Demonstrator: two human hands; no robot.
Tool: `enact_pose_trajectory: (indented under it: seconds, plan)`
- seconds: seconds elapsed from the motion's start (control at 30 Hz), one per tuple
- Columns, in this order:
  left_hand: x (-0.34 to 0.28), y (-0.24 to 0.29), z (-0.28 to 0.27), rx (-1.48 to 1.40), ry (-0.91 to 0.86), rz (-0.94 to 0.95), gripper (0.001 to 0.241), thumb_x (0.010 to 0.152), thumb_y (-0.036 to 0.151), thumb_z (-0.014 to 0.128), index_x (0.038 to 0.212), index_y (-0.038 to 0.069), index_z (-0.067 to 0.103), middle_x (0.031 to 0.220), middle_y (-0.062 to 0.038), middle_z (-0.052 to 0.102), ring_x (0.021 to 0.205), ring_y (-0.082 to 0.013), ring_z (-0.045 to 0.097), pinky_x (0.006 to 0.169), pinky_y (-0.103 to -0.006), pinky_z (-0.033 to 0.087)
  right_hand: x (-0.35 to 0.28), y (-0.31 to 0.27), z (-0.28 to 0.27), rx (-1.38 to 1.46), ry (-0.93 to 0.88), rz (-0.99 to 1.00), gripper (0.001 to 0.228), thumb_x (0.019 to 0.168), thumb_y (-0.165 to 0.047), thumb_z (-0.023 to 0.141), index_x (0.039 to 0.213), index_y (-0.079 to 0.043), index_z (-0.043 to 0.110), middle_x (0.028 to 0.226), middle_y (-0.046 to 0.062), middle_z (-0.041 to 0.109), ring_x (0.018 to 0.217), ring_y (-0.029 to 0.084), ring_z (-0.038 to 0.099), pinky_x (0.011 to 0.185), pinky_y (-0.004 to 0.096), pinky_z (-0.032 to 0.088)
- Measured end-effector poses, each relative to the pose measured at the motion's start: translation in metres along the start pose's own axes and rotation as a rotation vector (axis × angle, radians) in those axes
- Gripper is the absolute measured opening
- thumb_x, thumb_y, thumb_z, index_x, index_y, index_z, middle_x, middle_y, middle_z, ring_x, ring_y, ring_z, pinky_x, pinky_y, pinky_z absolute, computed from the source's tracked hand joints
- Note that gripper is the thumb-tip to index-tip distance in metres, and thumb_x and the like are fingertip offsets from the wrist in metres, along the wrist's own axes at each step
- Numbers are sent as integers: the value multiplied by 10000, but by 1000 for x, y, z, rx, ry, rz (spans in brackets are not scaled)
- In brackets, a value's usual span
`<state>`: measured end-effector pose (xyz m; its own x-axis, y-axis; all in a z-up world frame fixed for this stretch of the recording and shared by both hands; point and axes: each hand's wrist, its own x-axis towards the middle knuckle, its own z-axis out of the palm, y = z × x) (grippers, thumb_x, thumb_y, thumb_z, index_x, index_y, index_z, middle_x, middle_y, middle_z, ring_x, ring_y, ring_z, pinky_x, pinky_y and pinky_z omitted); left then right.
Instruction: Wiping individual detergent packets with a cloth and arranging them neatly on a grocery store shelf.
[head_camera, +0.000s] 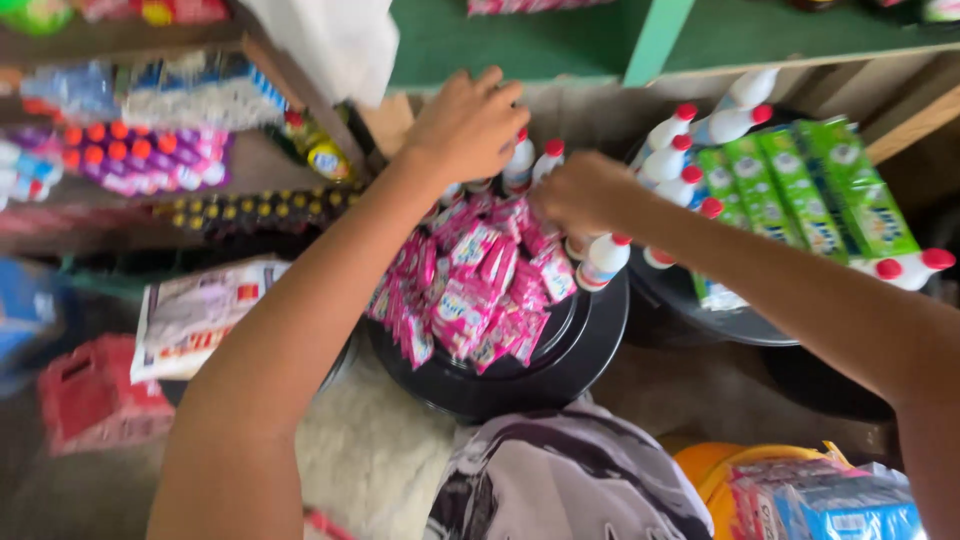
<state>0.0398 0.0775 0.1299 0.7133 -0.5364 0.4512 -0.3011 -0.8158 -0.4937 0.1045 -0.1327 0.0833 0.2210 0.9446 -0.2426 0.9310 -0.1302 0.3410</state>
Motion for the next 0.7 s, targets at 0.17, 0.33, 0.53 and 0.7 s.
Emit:
enact_pose_trajectory:
  seconds: [0.17,0.33,0.53,0.7]
  plan:
    - [-102,78,40,-278,-160,-96,143,782,221,705,882,119,715,961,-86,654,898,-284,634,676,-434,501,36,7,65,384,99,198,144,871,-256,623,872,-157,728,827,86,736,724,356,687,637,463,516]
    - [-193,147,61,-449,-410,-290,237,771,265,732,942,104,700,1045,-91,646,931,-322,631,714,-467,503,87,-47,193,661,167,164,212,1005,-227,640,1035,-41,736,809,134,729,630,324,677,637,463,546]
    - [-238,173,53,-593,-470,-586,153,780,214,748,871,93,727,911,-74,670,832,-299,642,744,-430,549,157,-124,274,770,107,321,801,869,-465,843,1369,42,475,1410,226,408,1106,419,552,793,534,559]
    - [-256,167,35,-548,-349,-654,172,799,238,780,883,126,680,933,-35,637,830,-259,640,641,-389,527,181,-129,246,633,25,423,1197,913,-636,911,1694,-246,93,1656,309,16,1525,521,39,1193,798,122]
